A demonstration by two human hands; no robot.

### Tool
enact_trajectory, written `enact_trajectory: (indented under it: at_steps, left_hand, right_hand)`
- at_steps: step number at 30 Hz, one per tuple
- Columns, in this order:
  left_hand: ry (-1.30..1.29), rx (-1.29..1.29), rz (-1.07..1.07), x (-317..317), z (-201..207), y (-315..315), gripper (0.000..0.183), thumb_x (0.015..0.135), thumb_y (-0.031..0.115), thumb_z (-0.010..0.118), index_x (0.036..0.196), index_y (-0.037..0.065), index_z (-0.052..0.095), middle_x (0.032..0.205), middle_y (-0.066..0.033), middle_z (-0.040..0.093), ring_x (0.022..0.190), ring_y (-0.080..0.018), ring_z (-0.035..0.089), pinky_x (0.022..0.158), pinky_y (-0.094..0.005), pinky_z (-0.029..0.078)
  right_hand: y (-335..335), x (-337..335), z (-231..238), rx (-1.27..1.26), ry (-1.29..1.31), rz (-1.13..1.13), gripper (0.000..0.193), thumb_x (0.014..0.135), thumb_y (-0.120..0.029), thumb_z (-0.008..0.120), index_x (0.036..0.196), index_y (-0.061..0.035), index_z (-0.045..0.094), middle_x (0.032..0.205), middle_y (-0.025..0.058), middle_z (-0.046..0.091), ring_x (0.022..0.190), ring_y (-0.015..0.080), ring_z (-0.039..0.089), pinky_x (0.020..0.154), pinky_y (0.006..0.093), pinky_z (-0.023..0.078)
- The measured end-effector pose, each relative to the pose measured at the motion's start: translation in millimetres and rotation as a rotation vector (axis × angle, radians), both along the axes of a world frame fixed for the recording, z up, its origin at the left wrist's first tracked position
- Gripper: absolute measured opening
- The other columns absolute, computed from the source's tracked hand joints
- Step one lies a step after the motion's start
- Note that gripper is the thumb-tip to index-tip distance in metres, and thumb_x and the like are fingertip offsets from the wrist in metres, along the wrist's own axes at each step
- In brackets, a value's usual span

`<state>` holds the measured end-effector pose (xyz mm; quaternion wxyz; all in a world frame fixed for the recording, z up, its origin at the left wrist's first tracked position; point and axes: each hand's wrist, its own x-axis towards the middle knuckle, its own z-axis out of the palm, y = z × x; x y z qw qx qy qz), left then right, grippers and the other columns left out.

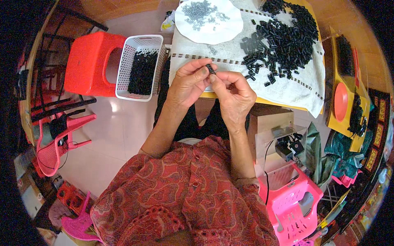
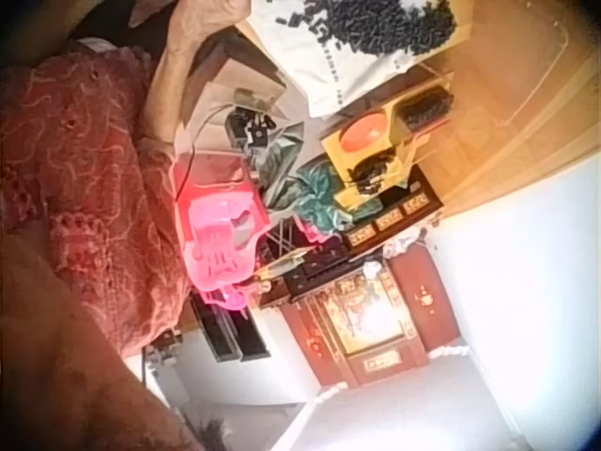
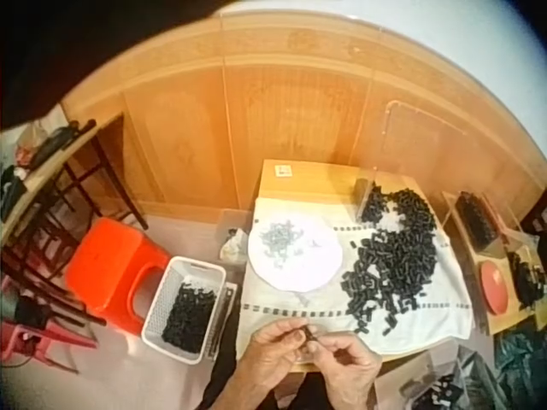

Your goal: The person assembles small components by picking metal pins and black plastic caps from the table and inserting the pins into the caps by hand.

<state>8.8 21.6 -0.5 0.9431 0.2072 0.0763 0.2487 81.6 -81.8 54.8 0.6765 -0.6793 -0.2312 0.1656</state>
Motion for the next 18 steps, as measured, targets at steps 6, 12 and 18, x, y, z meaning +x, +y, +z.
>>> enact_trajectory:
  at_steps: [6,12,18]
  left_hand:
    - [-0.017,-0.006,0.008,0.7,2.3,-0.2,0.025,0.090,0.001,0.059,0.115,0.003,0.063,0.105,-0.0117,0.066,0.098,-0.0189,0.062,0.088,-0.0347,0.050]
    - [-0.015,0.036,0.002,-0.9,1.6,1.5,0.024,0.090,0.001,0.060,0.113,0.003,0.063,0.104,-0.0114,0.066,0.098,-0.0188,0.062,0.088,-0.0342,0.050]
    - [-0.064,-0.028,0.007,-0.2,-0.4,-1.7,0.024,0.089,0.001,0.060,0.112,0.003,0.063,0.104,-0.0117,0.066,0.097,-0.0185,0.062,0.087,-0.0339,0.050]
  right_hand:
    - [1.6,0.6,-6.6,0.039,-0.111,0.009,0.011,0.078,0.001,0.075,0.085,-0.0005,0.067,0.082,0.0010,0.064,0.066,0.0032,0.052,0.058,0.0179,0.043]
    - [2.0,-1.5,-3.3,0.034,-0.217,0.029,0.011,0.077,0.002,0.074,0.084,0.0008,0.066,0.081,0.0026,0.063,0.065,0.0042,0.052,0.058,0.0183,0.043]
    - [2.3,-3.8,-5.3,0.032,-0.136,0.016,0.010,0.078,0.002,0.074,0.083,0.0009,0.065,0.081,0.0018,0.063,0.066,0.0036,0.052,0.058,0.0177,0.042]
